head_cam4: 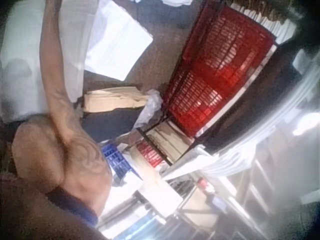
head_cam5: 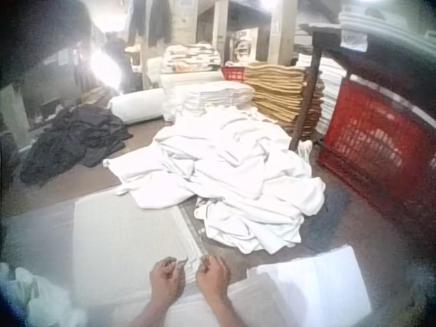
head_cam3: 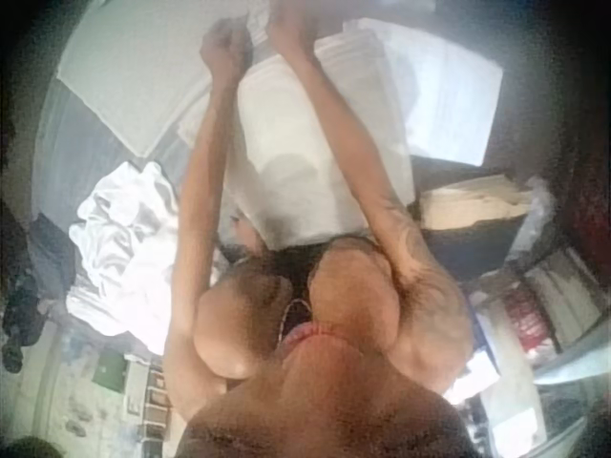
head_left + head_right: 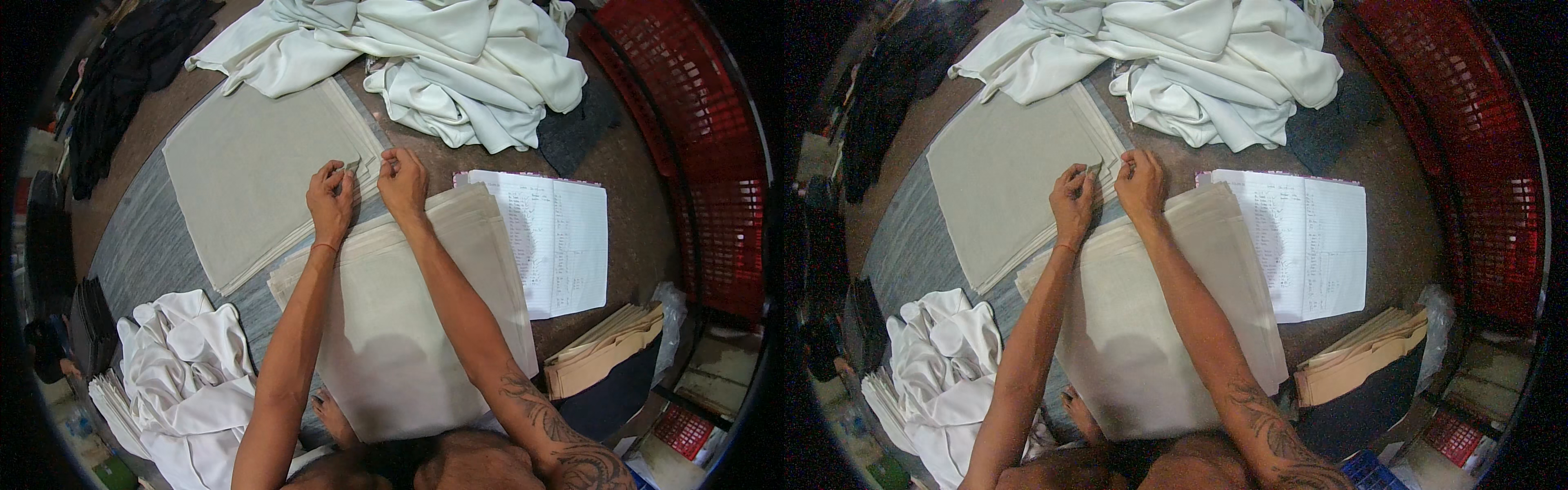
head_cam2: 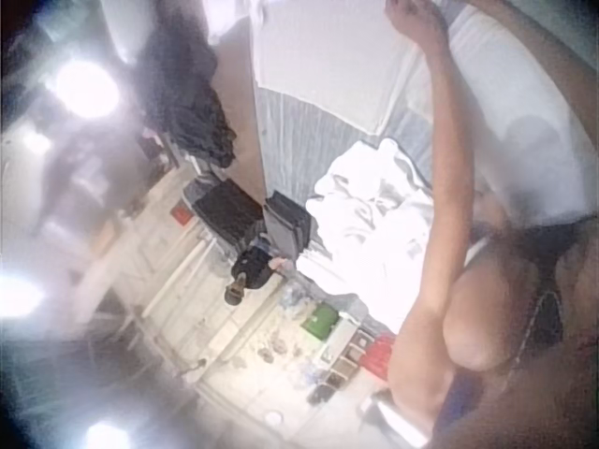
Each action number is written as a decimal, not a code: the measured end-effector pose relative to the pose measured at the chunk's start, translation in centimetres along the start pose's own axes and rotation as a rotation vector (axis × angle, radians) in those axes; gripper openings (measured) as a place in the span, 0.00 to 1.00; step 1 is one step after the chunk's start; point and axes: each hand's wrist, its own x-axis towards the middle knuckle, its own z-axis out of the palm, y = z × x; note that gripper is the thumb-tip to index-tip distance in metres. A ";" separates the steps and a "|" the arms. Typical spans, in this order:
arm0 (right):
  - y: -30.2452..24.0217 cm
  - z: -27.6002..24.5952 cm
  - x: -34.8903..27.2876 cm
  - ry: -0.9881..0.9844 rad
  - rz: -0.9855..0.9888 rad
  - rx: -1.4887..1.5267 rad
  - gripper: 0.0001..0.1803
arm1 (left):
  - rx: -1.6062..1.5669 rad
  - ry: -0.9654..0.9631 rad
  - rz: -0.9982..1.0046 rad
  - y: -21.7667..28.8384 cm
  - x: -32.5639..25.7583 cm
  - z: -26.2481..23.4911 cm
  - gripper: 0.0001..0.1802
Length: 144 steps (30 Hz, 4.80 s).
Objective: The person folds light-colored fabric pieces into neat stacks on the floor, then folds dark gray fabric pieces and places them on top of the light-colored stack. The person works by hand without tools.
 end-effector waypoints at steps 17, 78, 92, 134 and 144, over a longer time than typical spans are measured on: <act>-1.6 -18.9 -3.2 0.094 -0.227 -0.100 0.06 | -0.024 -0.239 0.232 7.5 -5.2 -3.0 0.18; 2.2 0.1 1.9 -0.146 0.195 0.305 0.09 | 0.147 -0.142 0.119 2.2 1.2 -0.2 0.12; -0.1 -0.7 1.2 -0.212 0.040 0.048 0.08 | -0.614 0.219 -0.500 -3.2 2.4 -1.9 0.06; -1.5 0.4 1.9 -0.331 0.040 -0.118 0.10 | -0.073 -0.255 -0.020 -0.6 3.5 -2.1 0.09; -1.0 0.9 2.0 -0.319 0.063 -0.138 0.09 | -0.147 -0.083 -0.168 -0.7 3.0 -1.4 0.08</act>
